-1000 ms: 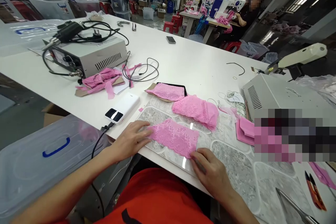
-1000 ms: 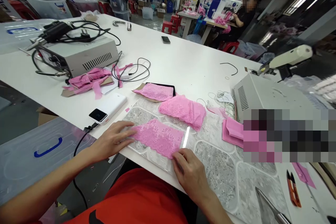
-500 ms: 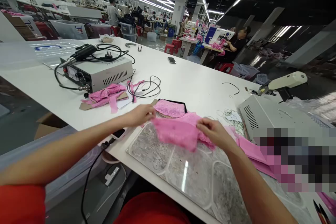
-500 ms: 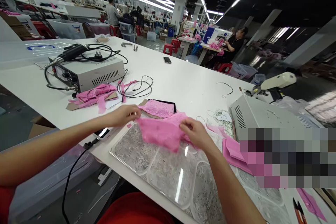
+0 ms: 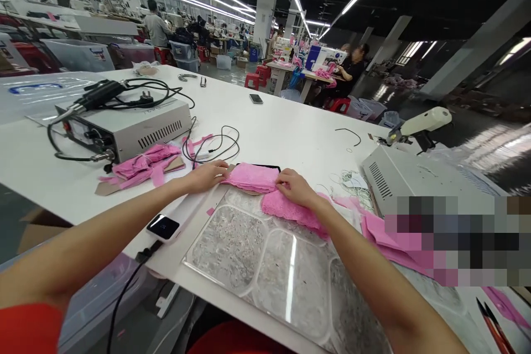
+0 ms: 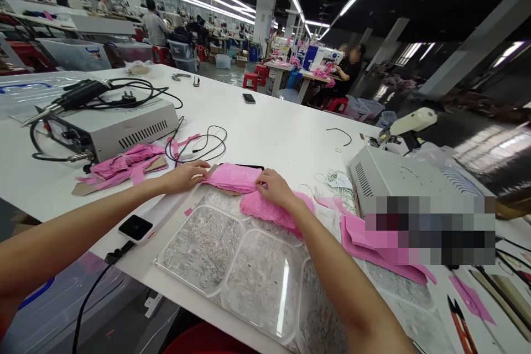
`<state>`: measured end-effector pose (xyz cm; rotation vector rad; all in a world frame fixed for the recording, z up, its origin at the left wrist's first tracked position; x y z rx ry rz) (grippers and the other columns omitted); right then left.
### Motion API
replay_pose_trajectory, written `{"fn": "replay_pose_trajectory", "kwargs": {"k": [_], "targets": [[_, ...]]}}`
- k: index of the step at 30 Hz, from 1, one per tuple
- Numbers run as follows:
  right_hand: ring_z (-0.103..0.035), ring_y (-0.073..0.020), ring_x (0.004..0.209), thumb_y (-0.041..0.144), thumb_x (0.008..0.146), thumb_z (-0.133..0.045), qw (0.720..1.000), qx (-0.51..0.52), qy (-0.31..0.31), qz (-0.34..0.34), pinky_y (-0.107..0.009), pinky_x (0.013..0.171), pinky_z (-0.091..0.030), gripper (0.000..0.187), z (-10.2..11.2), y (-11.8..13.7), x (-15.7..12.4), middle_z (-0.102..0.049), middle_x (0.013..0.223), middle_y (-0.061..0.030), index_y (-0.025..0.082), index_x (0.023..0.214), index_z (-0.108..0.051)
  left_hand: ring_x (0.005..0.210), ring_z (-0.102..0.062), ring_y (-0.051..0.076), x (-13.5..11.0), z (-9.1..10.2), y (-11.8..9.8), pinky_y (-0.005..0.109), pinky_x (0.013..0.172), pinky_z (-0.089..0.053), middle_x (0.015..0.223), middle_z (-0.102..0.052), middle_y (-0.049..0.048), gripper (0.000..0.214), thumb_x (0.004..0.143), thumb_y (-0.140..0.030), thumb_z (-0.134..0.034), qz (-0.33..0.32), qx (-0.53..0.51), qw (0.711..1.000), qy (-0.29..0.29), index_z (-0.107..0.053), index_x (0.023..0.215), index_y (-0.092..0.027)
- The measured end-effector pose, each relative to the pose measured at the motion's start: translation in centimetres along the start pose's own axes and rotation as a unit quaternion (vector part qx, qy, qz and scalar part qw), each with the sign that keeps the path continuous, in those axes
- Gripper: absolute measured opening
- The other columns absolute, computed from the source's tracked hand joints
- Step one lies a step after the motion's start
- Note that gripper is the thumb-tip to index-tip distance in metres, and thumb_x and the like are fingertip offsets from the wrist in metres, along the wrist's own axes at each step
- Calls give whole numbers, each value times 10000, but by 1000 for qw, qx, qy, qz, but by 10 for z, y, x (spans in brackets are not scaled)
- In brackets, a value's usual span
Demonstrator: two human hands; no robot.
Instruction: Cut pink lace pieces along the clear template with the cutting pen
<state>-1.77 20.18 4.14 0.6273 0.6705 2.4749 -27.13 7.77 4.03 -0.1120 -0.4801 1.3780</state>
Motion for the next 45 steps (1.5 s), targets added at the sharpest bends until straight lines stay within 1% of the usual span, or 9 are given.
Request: {"fn": "replay_pose_trajectory", "kwargs": {"k": [5, 9, 13, 17, 22, 26, 30, 35, 45], "targets": [[-577, -152, 779, 246, 831, -507, 994, -8, -78, -72, -319, 751, -466, 184, 41, -9, -36, -656, 880, -51, 209, 854, -685, 928, -629, 215, 7, -1, -15, 342, 860, -501, 1114, -639, 91, 359, 883, -450, -434, -37, 4, 999, 10, -703, 845, -215], [-544, -141, 670, 302, 817, -543, 992, -12, -80, -101, -292, 641, -450, 150, 70, -7, -88, -639, 760, -25, 208, 815, -660, 933, -618, 204, 17, -15, -65, 314, 875, -484, 1025, -652, 78, 269, 878, -416, -513, -105, -15, 994, 31, -689, 874, -212], [-581, -188, 860, 298, 734, -665, 994, -73, -25, -83, -320, 729, -476, 236, 62, -5, -128, -647, 962, -55, 218, 954, -635, 1002, -600, 234, 25, -47, -124, 348, 908, -473, 1107, -626, 97, 254, 809, -376, -665, -146, -12, 988, 47, -653, 981, -190], [-579, -192, 889, 240, 757, -635, 994, -82, -30, -60, -337, 770, -484, 181, 48, -14, -138, -630, 965, -58, 222, 936, -653, 1050, -564, 288, 37, -75, -157, 417, 917, -457, 1134, -602, 133, 319, 765, -360, -730, -150, 12, 988, 32, -622, 984, -155], [-600, -148, 789, 261, 845, -555, 995, -29, -74, -59, -291, 698, -496, 139, 49, -28, -137, -643, 876, -47, 213, 847, -686, 997, -575, 238, 44, -84, -163, 373, 875, -456, 1070, -614, 98, 95, 876, -244, -594, -147, 28, 989, 14, -627, 904, -160], [-602, -137, 724, 256, 846, -555, 994, -2, -96, -55, -265, 607, -478, 171, 54, -30, -139, -655, 812, -45, 207, 769, -699, 1001, -574, 233, 41, -82, -168, 377, 876, -443, 1076, -621, 87, 158, 890, -318, -600, -140, 39, 989, -5, -634, 928, -169], [-589, -133, 694, 234, 826, -577, 992, -1, -115, -50, -270, 597, -477, 143, 55, -29, -139, -662, 811, -43, 214, 785, -712, 1034, -555, 260, 42, -92, -188, 414, 918, -406, 1115, -618, 101, 323, 848, -467, -653, -139, 55, 988, -28, -634, 961, -165], [-573, -129, 677, 237, 832, -579, 991, -12, -126, -41, -275, 606, -479, 138, 54, -28, -141, -659, 812, -39, 220, 804, -713, 998, -557, 239, 51, -107, -206, 408, 903, -376, 1080, -628, 88, 173, 911, -330, -567, -140, 78, 986, -44, -633, 925, -169], [-606, -152, 796, 222, 822, -571, 991, -59, -119, -28, -288, 687, -492, 106, 55, -25, -149, -642, 868, -37, 223, 849, -674, 905, -566, 219, 39, -98, -177, 368, 821, -395, 980, -649, 70, 107, 894, -173, -533, -118, 120, 982, -85, -636, 922, -169]]}}
Point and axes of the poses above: each hand's wrist, its own x-axis towards the middle knuckle, its own z-axis out of the back of the hand, y = z × x, the point moved 4 cm from there along x, towards the middle knuckle
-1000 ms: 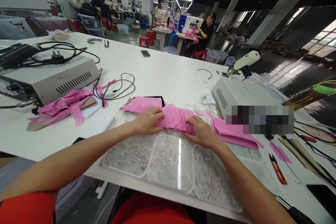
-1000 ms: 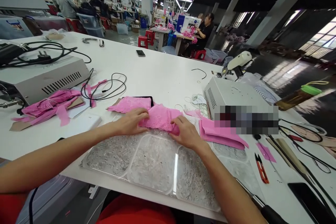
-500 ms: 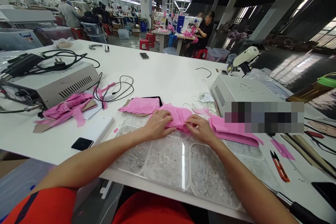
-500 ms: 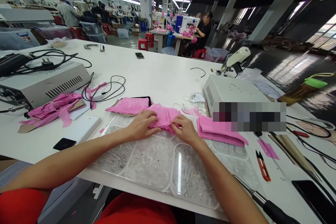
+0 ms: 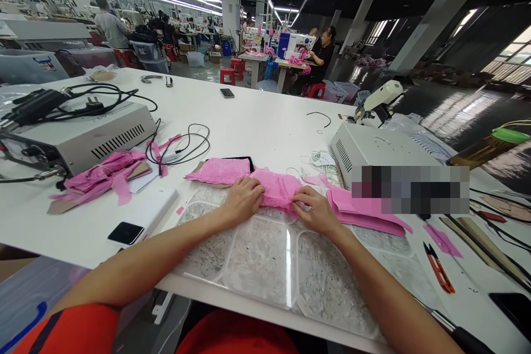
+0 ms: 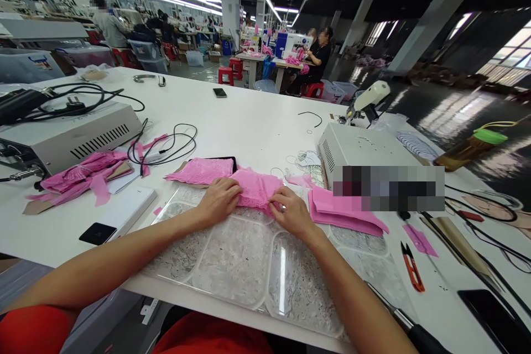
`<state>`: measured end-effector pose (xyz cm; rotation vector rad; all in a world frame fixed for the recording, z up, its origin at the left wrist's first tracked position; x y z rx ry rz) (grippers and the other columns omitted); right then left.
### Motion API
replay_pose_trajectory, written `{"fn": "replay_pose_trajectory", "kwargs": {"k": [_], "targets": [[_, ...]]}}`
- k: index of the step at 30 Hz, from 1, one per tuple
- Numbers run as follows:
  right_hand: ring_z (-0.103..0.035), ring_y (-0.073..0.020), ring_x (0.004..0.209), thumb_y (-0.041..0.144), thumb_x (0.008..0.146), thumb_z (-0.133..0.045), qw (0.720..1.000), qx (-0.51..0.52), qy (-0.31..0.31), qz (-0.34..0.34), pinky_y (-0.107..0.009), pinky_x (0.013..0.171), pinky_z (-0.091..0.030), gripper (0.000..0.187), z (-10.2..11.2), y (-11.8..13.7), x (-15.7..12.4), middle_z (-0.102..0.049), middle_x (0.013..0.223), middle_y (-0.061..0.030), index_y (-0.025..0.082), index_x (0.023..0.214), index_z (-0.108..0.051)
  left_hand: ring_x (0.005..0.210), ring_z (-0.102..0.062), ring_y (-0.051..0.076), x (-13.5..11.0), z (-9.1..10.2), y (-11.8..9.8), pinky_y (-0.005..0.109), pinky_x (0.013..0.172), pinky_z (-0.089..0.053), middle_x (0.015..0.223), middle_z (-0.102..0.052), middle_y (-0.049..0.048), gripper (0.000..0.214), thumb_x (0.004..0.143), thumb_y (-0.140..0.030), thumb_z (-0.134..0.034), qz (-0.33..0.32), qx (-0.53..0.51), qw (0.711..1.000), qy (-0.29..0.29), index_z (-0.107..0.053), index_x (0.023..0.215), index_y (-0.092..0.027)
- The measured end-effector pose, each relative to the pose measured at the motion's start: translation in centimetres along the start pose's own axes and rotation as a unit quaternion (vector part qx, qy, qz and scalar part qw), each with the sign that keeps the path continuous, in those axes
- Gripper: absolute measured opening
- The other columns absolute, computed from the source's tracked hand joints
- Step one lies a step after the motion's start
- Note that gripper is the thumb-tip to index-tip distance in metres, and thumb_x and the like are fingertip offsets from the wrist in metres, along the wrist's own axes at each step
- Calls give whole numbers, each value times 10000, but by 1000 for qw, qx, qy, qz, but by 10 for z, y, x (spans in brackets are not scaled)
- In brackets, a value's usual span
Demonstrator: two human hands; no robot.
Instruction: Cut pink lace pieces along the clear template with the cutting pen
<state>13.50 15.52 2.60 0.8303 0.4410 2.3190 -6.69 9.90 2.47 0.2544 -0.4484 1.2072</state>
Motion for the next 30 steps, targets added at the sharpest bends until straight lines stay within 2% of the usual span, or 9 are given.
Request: {"fn": "replay_pose_trajectory", "kwargs": {"k": [2, 4, 6, 9, 11, 17, 22, 25, 30], "targets": [[-604, -176, 837, 281, 794, -621, 999, -33, -9, -8, -312, 723, -491, 145, -1, 10, 1, -642, 916, -46, 218, 922, -652, 895, -568, 220, -2, 0, 3, 363, 807, -400, 957, -650, 67, 107, 894, -171, -535, 5, 6, 1000, -9, -636, 928, -169], [-593, -191, 834, 372, 761, -668, 995, -93, -31, -9, -321, 721, -482, 276, -6, 22, 5, -638, 935, -58, 200, 971, -622, 890, -569, 217, -2, -1, 2, 358, 807, -403, 943, -649, 62, 105, 902, -183, -535, 2, 8, 1000, -17, -635, 935, -171], [-581, -191, 804, 413, 750, -674, 985, -161, -57, 9, -312, 700, -465, 312, -15, 33, 11, -637, 906, -61, 185, 953, -611, 875, -567, 212, 0, -1, -1, 354, 804, -404, 925, -648, 56, 110, 915, -196, -528, -7, 10, 1000, -24, -633, 937, -174], [-559, -174, 752, 249, 782, -610, 973, -216, -74, 30, -292, 671, -426, 111, -30, 35, 18, -641, 829, -50, 189, 875, -619, 851, -559, 209, 1, 0, 1, 355, 798, -405, 897, -642, 57, 134, 933, -192, -501, -18, 17, 999, -37, -633, 929, -172], [-547, -169, 739, 136, 770, -559, 970, -225, -82, 30, -287, 663, -408, 114, -32, 29, 17, -640, 802, -50, 192, 844, -624, 839, -555, 207, -3, 3, 7, 356, 792, -407, 888, -639, 62, 157, 937, -171, -479, -22, 24, 998, -47, -635, 924, -169], [-571, -176, 809, 64, 779, -508, 964, -229, -126, 51, -287, 700, -450, 223, -12, 15, -2, -642, 849, -55, 193, 891, -651, 824, -562, 196, -22, 13, 34, 335, 752, -427, 870, -633, 70, 201, 932, -122, -456, -20, 32, 996, -85, -651, 954, -166], [-594, -147, 804, 92, 846, -513, 966, -193, -139, 98, -259, 713, -496, 186, 2, 35, -25, -638, 845, -42, 195, 915, -651, 835, -563, 178, -47, 31, 32, 320, 754, -447, 903, -634, 67, 221, 952, -124, -436, -41, 13, 994, -104, -638, 1022, -178], [-606, -142, 810, 91, 846, -530, 974, -147, -117, 125, -256, 731, -508, 188, -3, 53, -42, -647, 858, -38, 198, 958, -636, 826, -562, 163, -68, 43, 24, 310, 770, -462, 886, -638, 51, 212, 946, -118, -447, -75, -2, 993, -86, -630, 1028, -186], [-610, -159, 757, 194, 863, -534, 980, -174, 30, 90, -275, 667, -478, 122, -32, 61, -52, -665, 834, -48, 202, 906, -649, 780, -568, 168, -91, 53, 20, 325, 751, -474, 851, -641, 54, 198, 939, -120, -457, -81, -14, 995, -52, -641, 989, -178]]}}
Point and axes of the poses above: each hand's wrist, its own x-axis towards the middle knuckle, its own z-axis out of the back of the hand, y = z × x, the point moved 4 cm from there along x, towards the middle knuckle
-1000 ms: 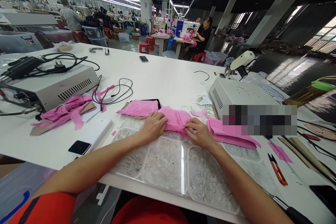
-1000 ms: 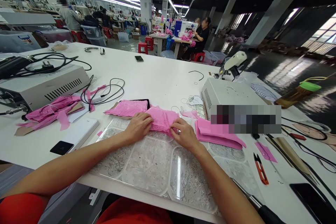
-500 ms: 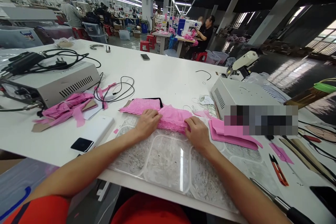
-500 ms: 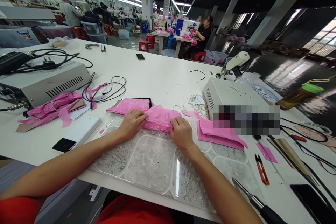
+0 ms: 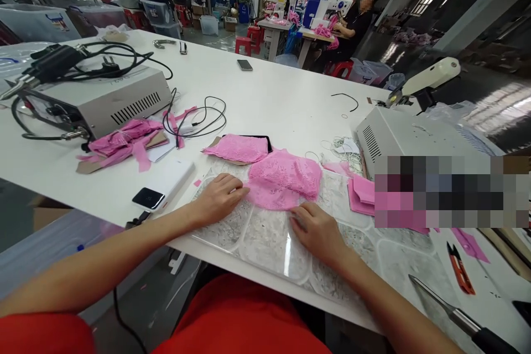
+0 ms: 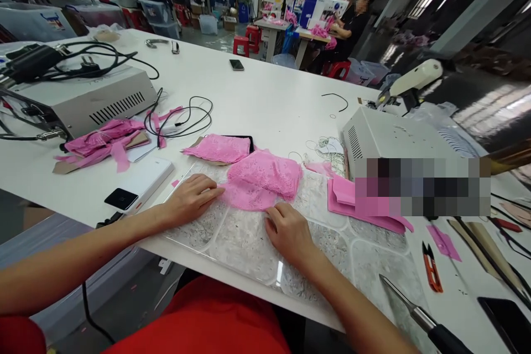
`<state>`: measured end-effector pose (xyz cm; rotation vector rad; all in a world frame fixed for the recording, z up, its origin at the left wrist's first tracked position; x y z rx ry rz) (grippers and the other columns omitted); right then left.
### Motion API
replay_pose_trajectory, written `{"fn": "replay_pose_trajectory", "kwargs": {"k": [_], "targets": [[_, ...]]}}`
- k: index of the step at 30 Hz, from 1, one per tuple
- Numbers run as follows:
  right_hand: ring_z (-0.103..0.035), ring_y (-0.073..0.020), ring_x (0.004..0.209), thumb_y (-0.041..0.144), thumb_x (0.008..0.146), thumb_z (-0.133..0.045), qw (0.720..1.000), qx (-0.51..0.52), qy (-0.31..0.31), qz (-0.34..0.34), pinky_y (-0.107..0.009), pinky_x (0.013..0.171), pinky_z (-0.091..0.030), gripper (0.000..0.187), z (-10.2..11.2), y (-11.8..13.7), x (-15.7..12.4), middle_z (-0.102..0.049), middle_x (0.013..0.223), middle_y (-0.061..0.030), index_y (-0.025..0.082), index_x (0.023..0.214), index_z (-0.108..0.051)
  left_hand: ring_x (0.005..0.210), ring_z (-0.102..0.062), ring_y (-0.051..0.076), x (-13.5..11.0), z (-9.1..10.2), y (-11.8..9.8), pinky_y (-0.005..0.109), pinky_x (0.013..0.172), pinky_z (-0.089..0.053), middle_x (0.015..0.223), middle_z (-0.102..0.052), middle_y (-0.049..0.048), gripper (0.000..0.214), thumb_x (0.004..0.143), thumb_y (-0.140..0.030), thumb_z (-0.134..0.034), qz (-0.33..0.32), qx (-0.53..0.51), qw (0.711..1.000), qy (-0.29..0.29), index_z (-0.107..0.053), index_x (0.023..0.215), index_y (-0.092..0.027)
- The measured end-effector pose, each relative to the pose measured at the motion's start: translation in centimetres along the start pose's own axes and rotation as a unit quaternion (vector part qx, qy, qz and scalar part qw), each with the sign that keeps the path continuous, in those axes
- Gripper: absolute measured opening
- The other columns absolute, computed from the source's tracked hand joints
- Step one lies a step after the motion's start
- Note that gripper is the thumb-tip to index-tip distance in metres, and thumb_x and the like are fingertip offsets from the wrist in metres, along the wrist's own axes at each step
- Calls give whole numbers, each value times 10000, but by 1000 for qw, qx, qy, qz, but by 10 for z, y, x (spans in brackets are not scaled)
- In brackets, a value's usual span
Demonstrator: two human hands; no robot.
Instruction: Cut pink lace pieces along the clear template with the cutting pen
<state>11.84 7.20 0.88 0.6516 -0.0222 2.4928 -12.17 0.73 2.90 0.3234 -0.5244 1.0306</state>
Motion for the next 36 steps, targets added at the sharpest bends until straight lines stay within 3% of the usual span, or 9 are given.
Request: {"fn": "replay_pose_trajectory", "kwargs": {"k": [3, 8, 11, 13, 17, 20, 24, 31, 36], "targets": [[-602, -159, 746, 212, 870, -520, 999, 10, 41, -21, -275, 650, -456, 133, -8, -1, 3, -664, 843, -50, 205, 886, -651, 831, -588, 184, -3, 1, 1, 340, 778, -489, 889, -650, 75, 212, 954, -150, -443, 21, -10, 1000, 5, -650, 991, -171], [-610, -181, 815, 247, 833, -572, 995, 48, 47, -71, -281, 665, -458, 148, -8, -6, 10, -658, 908, -59, 211, 958, -643, 838, -610, 193, 2, -2, 7, 322, 764, -500, 886, -657, 94, 262, 969, -181, -411, 68, -39, 997, 3, -667, 1005, -141], [-595, -159, 729, 240, 835, -556, 984, 104, 64, -132, -273, 617, -440, 91, -10, -15, 19, -650, 845, -35, 223, 836, -645, 795, -615, 185, 6, -3, 8, 297, 712, -494, 858, -656, 86, 298, 971, -203, -391, 92, -68, 993, 20, -676, 1037, -146], [-583, -146, 681, 226, 839, -539, 977, 124, 53, -165, -273, 611, -444, 110, -7, -24, 26, -645, 795, -23, 215, 780, -632, 749, -618, 169, 8, -2, 7, 270, 663, -483, 834, -659, 72, 304, 958, -206, -396, 105, -93, 989, 39, -681, 1049, -154], [-568, -134, 631, 239, 846, -531, 970, 135, 2, -204, -267, 589, -453, 100, 9, -31, 28, -643, 760, -20, 202, 846, -624, 706, -639, 158, 5, 3, 3, 253, 645, -470, 812, -692, 49, 276, 885, -173, -456, 148, -142, 976, 78, -711, 991, -172], [-556, -118, 604, 225, 850, -530, 973, 175, 18, -146, -249, 573, -446, 108, 14, -13, 19, -631, 719, -8, 214, 801, -626, 701, -652, 160, 7, 5, 2, 250, 662, -463, 789, -718, 35, 258, 810, -132, -491, 198, -178, 959, 97, -730, 899, -170], [-619, -134, 714, 224, 860, -547, 983, 161, 83, -39, -253, 644, -479, 121, 0, 15, 9, -676, 820, -25, 225, 850, -667, 532, -571, 114, 22, 5, 3, 201, 532, -376, 573, -642, -21, 250, 749, -126, -479, 266, -229, 930, 111, -724, 790, -157], [-638, -171, 816, 228, 861, -540, 994, 78, 16, -81, -292, 692, -504, 185, -13, 6, 25, -688, 904, -50, 235, 977, -684, 440, -481, 92, 52, 7, 9, 190, 461, -322, 434, -503, -37, 244, 744, -203, -465, 341, -283, 891, 99, -501, 507, -159], [-621, -170, 798, 258, 834, -595, 995, 45, 32, -78, -279, 644, -465, 133, -20, 6, 34, -683, 898, -46, 230, 927, -686, 412, -474, 91, 57, 8, 11, 190, 439, -318, 424, -503, -34, 268, 749, -243, -489, 360, -294, 880, 99, -457, 494, -168]]}}
Point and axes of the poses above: each hand's wrist, its own x-axis towards the middle knuckle, its own z-axis out of the back of the hand, y = z × x, the point moved 4 cm from there along x, towards the middle knuckle
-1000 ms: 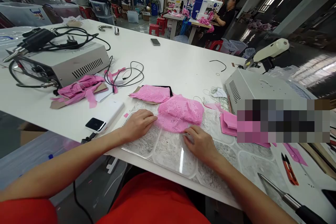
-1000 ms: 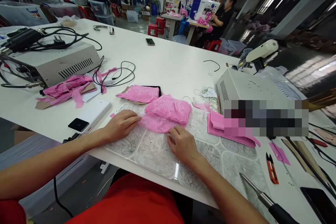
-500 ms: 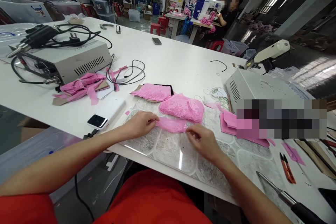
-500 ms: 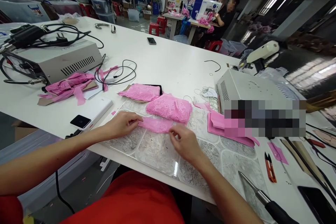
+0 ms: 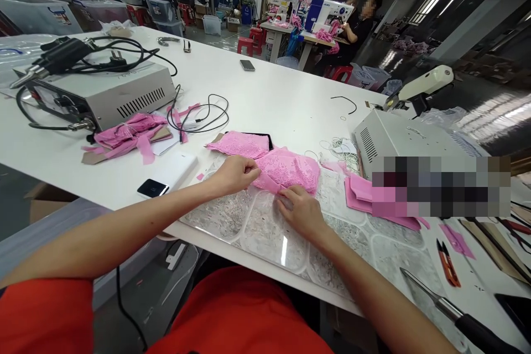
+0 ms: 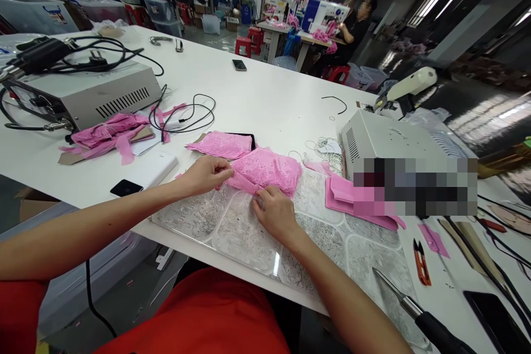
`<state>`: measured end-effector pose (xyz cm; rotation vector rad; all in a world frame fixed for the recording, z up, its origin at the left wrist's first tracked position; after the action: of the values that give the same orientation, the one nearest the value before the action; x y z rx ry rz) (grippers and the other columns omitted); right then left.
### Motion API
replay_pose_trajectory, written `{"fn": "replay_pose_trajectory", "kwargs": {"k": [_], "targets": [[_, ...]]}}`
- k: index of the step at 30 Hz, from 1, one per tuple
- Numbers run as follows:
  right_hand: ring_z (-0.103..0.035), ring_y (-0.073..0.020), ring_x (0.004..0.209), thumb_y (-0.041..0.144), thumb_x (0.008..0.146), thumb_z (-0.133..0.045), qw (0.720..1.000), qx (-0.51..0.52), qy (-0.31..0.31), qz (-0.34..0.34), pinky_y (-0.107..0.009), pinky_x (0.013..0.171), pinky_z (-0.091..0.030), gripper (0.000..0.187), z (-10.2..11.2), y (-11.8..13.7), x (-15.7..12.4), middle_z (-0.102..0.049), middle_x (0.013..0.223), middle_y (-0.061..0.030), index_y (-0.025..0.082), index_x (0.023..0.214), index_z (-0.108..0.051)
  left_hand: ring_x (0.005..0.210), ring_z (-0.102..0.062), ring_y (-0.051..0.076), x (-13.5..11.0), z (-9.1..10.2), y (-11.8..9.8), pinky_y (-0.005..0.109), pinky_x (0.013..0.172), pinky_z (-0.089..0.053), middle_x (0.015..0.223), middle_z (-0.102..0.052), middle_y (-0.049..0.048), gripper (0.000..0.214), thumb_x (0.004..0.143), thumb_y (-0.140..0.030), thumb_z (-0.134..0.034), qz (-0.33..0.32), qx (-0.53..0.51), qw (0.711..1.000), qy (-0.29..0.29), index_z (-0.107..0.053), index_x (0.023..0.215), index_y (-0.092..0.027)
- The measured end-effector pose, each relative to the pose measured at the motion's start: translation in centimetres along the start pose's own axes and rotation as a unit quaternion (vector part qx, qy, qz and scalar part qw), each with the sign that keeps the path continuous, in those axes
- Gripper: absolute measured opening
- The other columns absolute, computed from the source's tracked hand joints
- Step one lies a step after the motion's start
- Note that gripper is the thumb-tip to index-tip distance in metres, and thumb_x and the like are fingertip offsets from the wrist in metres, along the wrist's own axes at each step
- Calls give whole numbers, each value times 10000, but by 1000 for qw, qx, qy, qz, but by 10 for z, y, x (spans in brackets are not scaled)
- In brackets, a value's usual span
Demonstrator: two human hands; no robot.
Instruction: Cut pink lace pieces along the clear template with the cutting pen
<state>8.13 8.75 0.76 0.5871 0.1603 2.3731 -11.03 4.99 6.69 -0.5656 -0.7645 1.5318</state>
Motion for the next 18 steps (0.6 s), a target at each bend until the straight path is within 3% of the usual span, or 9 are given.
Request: {"fn": "replay_pose_trajectory", "kwargs": {"k": [8, 18], "targets": [[-597, -146, 775, 193, 889, -499, 1000, 1, -5, 21, -254, 635, -405, 167, -5, -1, 7, -666, 876, -54, 201, 881, -666, 425, -467, 89, 3, 6, 3, 195, 453, -307, 429, -509, -28, 308, 773, -276, -497, -9, 2, 1000, 1, -431, 491, -171], [-589, -130, 725, 209, 882, -515, 999, 1, 16, 48, -235, 562, -363, 151, -7, 1, 13, -649, 861, -44, 197, 880, -665, 458, -413, 89, 5, 6, 6, 216, 488, -267, 434, -473, -34, 291, 765, -252, -493, -22, 22, 999, -8, -446, 491, -166]]}}
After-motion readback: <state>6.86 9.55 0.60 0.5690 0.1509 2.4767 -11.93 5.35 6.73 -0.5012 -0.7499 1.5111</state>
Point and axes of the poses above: each hand's wrist, its own x-axis towards the middle knuckle, its own z-axis out of the back of the hand, y = z × x, the point moved 4 cm from there along x, towards the middle knuckle
